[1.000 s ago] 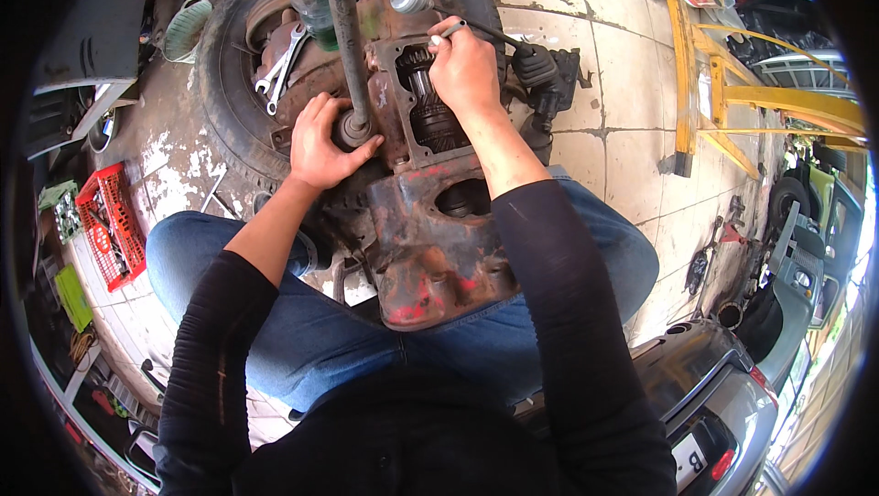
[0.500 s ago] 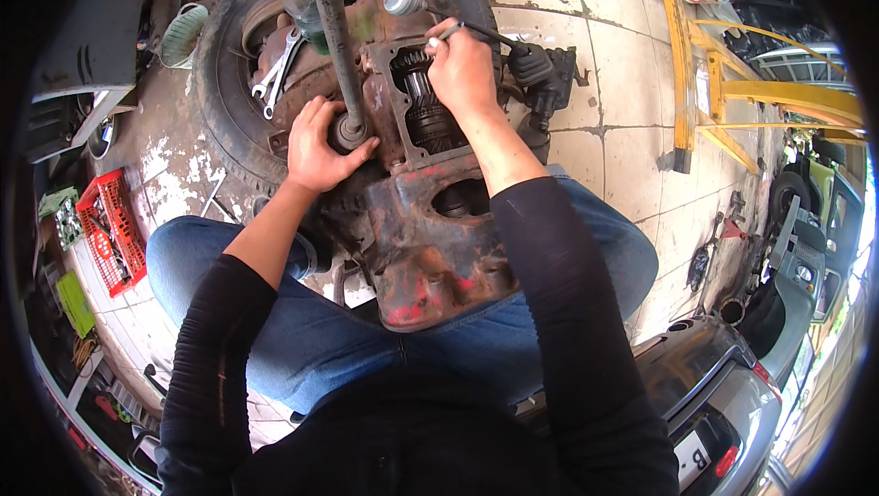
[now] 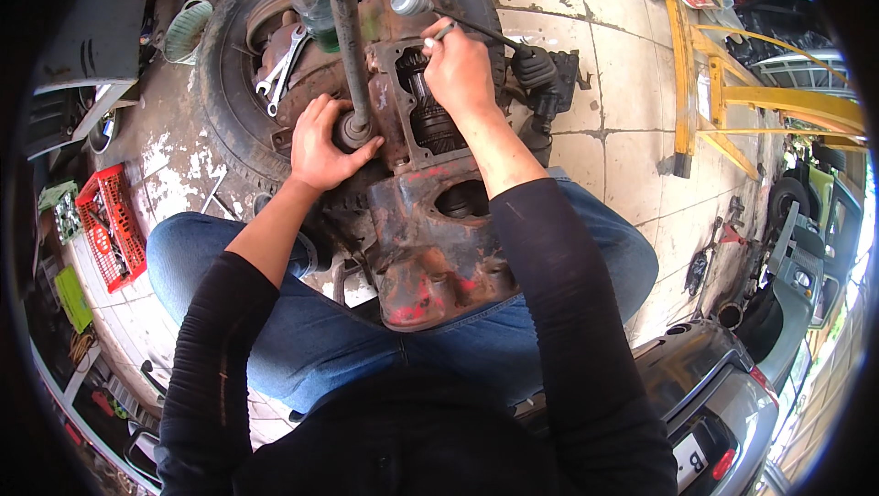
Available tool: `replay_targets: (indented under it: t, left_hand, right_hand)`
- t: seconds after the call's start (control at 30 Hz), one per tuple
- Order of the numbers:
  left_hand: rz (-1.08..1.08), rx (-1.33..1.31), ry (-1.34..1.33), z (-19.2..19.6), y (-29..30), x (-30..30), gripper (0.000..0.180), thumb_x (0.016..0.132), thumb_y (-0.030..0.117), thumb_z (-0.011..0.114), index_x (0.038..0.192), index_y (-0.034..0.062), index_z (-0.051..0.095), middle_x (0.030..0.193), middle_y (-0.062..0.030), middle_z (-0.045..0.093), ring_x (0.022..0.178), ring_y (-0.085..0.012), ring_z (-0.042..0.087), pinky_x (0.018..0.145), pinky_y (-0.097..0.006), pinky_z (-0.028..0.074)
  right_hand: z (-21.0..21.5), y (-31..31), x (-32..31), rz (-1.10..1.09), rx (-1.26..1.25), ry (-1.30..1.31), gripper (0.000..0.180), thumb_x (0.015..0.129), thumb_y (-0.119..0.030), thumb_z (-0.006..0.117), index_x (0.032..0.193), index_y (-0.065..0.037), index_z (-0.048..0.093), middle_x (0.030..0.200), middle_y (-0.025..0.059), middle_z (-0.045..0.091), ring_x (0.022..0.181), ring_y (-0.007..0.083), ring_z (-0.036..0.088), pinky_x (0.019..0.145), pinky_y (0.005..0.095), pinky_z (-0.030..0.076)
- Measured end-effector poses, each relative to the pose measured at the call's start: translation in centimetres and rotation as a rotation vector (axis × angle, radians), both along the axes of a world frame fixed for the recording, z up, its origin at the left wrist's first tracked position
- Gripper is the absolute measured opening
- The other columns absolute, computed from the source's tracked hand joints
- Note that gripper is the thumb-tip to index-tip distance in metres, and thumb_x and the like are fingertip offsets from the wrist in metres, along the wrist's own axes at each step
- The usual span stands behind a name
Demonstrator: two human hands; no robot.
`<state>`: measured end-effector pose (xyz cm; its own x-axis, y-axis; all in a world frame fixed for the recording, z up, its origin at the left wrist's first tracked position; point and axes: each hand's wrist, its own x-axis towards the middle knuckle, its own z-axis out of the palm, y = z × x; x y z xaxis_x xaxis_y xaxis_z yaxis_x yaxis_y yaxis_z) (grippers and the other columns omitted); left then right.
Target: The person sits on the floor and works on a disassembled transmission casing resting on their lap. They use a small metal tool to manipulate internal gears and shafts, then pour liquid from a plastic bottle into the casing, and continue adjusting the internal components.
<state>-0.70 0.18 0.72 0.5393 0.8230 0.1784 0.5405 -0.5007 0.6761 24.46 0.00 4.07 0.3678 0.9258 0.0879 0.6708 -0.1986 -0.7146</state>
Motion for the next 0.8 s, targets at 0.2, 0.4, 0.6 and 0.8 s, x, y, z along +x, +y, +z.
replay_targets:
  t: [0.2,0.4,0.6,0.8]
  left_hand:
    - [0.001,0.02,-0.005,-0.2,0.1,0.1,0.053,0.071,0.042,0.093,0.11,0.0117,0.075,0.101,-0.0098,0.062,0.105,-0.0339,0.063,0.092,-0.046,0.051]
    - [0.0,0.004,-0.001,-0.1,0.0,0.0,0.053,0.071,0.042,0.093,0.11,0.0112,0.075,0.101,-0.0097,0.062,0.105,-0.0338,0.063,0.092,-0.046,0.051]
    - [0.0,0.014,-0.01,0.0,0.0,0.1,0.053,0.07,0.042,0.093,0.109,0.0115,0.075,0.101,-0.0094,0.062,0.105,-0.0334,0.064,0.092,-0.046,0.051]
    - [0.001,0.005,-0.022,0.0,0.0,0.1,0.052,0.07,0.042,0.093,0.109,0.0118,0.075,0.101,-0.0096,0.062,0.105,-0.0338,0.063,0.092,-0.046,0.051]
  right_hand:
    - [-0.4,-0.7,-0.3,0.004,0.018,0.005,0.009,0.105,-0.003,0.062,0.11,-0.005,0.07,0.092,0.0161,0.081,0.092,0.0271,0.083,0.079,0.0394,0.064]
    - [-0.4,-0.8,0.0,-0.032,-0.03,0.055,0.008,0.105,-0.004,0.064,0.11,-0.004,0.07,0.094,0.0166,0.082,0.095,0.0256,0.083,0.077,0.0362,0.064]
    - [-0.9,-1.0,0.1,0.004,-0.005,-0.017,0.006,0.104,-0.005,0.066,0.109,-0.003,0.07,0.089,0.0167,0.081,0.092,0.0273,0.083,0.078,0.039,0.063]
    - [-0.5,-0.3,0.0,0.029,0.03,-0.048,0.006,0.104,-0.003,0.064,0.108,-0.003,0.069,0.087,0.0182,0.08,0.091,0.0285,0.083,0.078,0.0401,0.063]
